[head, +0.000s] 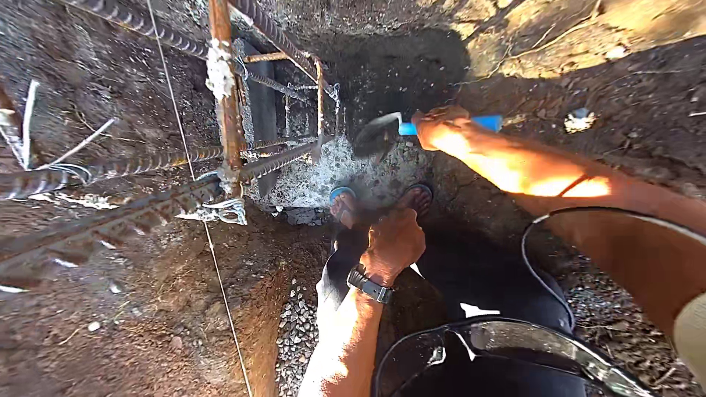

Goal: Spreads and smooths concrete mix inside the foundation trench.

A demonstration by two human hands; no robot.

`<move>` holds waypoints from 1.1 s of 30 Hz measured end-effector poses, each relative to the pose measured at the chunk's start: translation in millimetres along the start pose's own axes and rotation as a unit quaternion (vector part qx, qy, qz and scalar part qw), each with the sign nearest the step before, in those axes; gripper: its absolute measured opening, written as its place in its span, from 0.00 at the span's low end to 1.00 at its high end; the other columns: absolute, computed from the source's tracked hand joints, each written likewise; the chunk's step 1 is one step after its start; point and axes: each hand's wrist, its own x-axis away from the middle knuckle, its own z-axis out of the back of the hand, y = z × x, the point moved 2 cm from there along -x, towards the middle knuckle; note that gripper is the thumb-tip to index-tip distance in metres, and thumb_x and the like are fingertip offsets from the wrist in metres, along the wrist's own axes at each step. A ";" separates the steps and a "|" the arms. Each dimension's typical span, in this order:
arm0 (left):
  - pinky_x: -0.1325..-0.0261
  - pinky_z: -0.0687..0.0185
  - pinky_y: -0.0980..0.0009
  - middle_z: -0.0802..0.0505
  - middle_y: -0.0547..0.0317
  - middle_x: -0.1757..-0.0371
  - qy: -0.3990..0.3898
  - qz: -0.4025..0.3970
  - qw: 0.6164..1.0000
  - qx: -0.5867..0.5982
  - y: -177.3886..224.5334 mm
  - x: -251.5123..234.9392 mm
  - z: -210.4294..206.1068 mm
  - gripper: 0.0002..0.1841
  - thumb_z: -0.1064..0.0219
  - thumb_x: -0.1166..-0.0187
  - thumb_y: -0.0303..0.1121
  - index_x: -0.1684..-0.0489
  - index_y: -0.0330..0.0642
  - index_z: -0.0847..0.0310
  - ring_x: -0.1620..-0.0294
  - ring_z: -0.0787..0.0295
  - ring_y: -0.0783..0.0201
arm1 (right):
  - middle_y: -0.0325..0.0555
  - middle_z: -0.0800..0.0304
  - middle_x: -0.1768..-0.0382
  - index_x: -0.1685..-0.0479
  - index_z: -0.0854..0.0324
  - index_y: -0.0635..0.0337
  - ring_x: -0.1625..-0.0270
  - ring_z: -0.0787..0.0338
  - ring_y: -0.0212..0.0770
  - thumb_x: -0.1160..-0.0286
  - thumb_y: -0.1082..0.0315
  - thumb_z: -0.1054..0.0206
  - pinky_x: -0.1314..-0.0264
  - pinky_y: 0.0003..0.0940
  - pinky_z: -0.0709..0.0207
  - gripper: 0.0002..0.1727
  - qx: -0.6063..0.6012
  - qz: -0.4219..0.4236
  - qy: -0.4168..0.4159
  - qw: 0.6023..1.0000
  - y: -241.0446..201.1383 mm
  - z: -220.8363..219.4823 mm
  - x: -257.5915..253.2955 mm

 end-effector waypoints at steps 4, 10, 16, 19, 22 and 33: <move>0.34 0.19 0.42 0.12 0.49 0.33 0.019 0.006 1.000 0.000 -4.3 -2.1 1.6 0.22 0.49 0.12 0.46 0.25 0.53 0.23 0.30 0.15 0.47 | 0.71 0.12 0.48 0.37 0.21 0.60 0.42 0.13 0.76 0.41 0.64 0.23 0.53 0.80 0.24 0.28 0.023 -0.044 0.082 0.995 43.3 -37.1 -93.9; 0.36 0.19 0.42 0.10 0.49 0.36 0.006 0.008 1.000 -0.021 -2.0 -4.8 -0.6 0.20 0.48 0.12 0.46 0.31 0.51 0.19 0.32 0.14 0.47 | 0.69 0.14 0.50 0.36 0.25 0.64 0.51 0.11 0.69 0.32 0.58 0.31 0.58 0.72 0.22 0.27 -0.179 -0.051 0.054 0.981 43.7 -18.5 -87.9; 0.40 0.17 0.41 0.09 0.48 0.41 0.012 0.011 1.000 -0.021 -7.9 -5.2 -2.6 0.19 0.47 0.13 0.45 0.35 0.48 0.18 0.37 0.12 0.46 | 0.56 0.15 0.61 0.20 0.36 0.52 0.76 0.15 0.47 0.22 0.48 0.32 0.73 0.49 0.16 0.35 -0.463 -0.026 0.015 0.886 14.2 -118.8 -93.6; 0.38 0.17 0.41 0.11 0.47 0.38 0.004 0.013 1.000 -0.025 -9.8 -6.4 -3.5 0.20 0.48 0.13 0.45 0.32 0.48 0.20 0.35 0.13 0.47 | 0.55 0.13 0.58 0.21 0.28 0.52 0.72 0.14 0.48 0.17 0.46 0.35 0.70 0.48 0.16 0.30 -0.498 0.008 -0.022 0.867 8.2 -145.2 -100.4; 0.36 0.18 0.41 0.12 0.46 0.34 0.006 0.015 1.000 -0.025 -8.5 -6.9 0.6 0.21 0.48 0.13 0.45 0.28 0.48 0.22 0.32 0.14 0.46 | 0.61 0.13 0.54 0.22 0.28 0.58 0.61 0.12 0.55 0.14 0.45 0.39 0.57 0.58 0.17 0.31 -0.459 0.059 0.008 0.886 9.8 -151.6 -118.0; 0.33 0.18 0.43 0.13 0.48 0.31 0.018 0.004 1.000 -0.016 -1.4 -7.4 -1.4 0.23 0.50 0.12 0.45 0.22 0.51 0.26 0.30 0.15 0.48 | 0.67 0.12 0.39 0.35 0.19 0.66 0.33 0.13 0.66 0.17 0.42 0.40 0.33 0.71 0.23 0.32 -0.281 -0.012 0.136 0.950 62.5 -140.0 -144.3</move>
